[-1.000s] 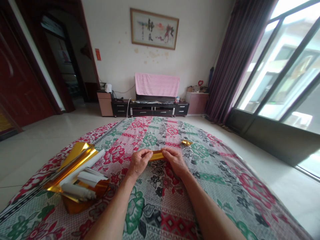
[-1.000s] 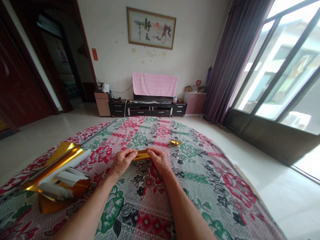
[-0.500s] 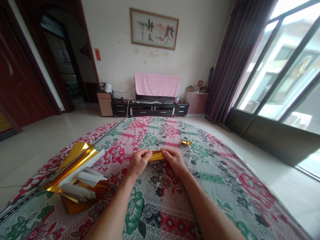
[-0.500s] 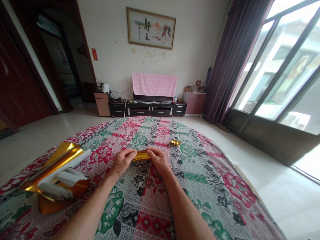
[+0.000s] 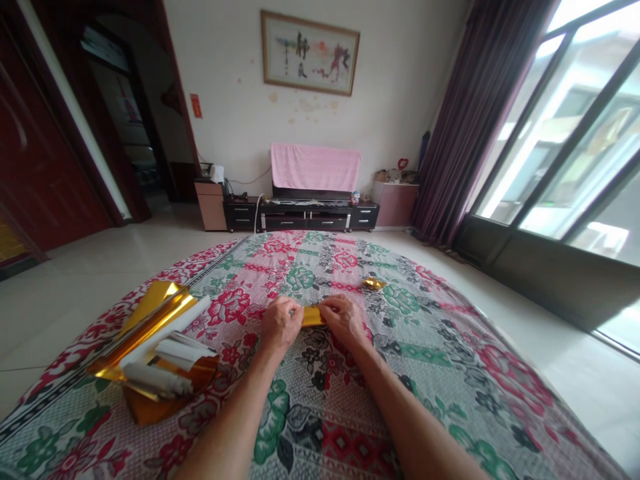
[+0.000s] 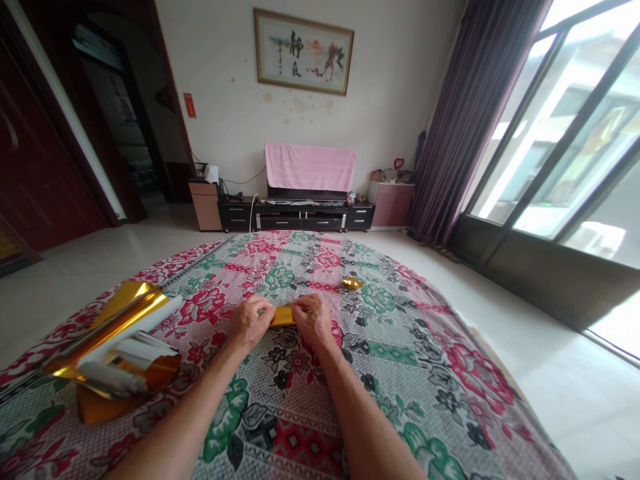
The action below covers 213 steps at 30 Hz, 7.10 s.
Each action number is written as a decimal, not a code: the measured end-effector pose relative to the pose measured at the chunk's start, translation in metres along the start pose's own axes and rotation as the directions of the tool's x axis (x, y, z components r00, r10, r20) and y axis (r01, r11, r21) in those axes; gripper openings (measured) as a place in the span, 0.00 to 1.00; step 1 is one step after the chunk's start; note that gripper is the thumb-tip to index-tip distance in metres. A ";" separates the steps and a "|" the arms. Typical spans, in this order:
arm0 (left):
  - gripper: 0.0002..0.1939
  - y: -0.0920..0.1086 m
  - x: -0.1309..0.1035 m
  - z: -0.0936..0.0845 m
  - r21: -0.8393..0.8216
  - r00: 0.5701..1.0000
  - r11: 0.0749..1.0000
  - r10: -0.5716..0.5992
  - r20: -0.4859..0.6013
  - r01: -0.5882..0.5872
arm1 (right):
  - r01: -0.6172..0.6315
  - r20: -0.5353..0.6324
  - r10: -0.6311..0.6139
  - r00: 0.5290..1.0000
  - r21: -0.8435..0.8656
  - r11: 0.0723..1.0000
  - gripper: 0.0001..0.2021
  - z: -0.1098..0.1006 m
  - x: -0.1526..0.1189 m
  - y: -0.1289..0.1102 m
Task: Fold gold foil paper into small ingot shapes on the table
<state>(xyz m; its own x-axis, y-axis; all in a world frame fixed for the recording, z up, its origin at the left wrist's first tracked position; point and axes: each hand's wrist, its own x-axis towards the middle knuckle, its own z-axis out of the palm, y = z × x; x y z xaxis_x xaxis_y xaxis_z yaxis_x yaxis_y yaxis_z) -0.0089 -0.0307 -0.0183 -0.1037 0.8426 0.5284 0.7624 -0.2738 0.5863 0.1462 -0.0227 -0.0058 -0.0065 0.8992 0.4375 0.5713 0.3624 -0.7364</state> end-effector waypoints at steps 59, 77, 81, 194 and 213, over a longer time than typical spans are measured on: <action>0.08 0.000 -0.004 0.007 0.287 0.995 0.953 0.099 0.020 -0.101 | 0.099 0.054 -0.087 0.995 -0.306 0.947 0.08 0.009 -0.007 0.000; 0.07 0.001 -0.004 0.008 0.294 0.997 0.952 0.076 0.022 -0.079 | 0.152 0.122 -0.113 0.986 -0.383 0.911 0.09 0.006 -0.005 -0.005; 0.04 0.001 -0.004 0.008 0.295 0.997 0.952 0.081 0.020 -0.083 | 0.166 0.139 -0.121 0.983 -0.390 0.906 0.10 0.006 -0.005 -0.004; 0.06 -0.008 -0.001 -0.015 0.007 0.949 0.980 0.192 0.250 -0.200 | 0.334 0.245 -0.284 0.927 -0.196 0.922 0.10 -0.005 -0.009 0.005; 0.07 -0.010 0.001 -0.012 0.060 0.941 0.967 0.225 0.252 -0.248 | 0.328 0.218 -0.275 0.936 -0.266 0.906 0.10 -0.005 -0.009 0.003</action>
<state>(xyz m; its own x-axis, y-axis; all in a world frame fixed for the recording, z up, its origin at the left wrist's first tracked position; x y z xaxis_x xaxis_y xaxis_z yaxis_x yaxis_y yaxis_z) -0.0242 -0.0321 -0.0163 0.2356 0.8482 0.4744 0.8012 -0.4458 0.3992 0.1522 -0.0305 -0.0096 -0.3423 0.7957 0.4997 0.7342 0.5584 -0.3862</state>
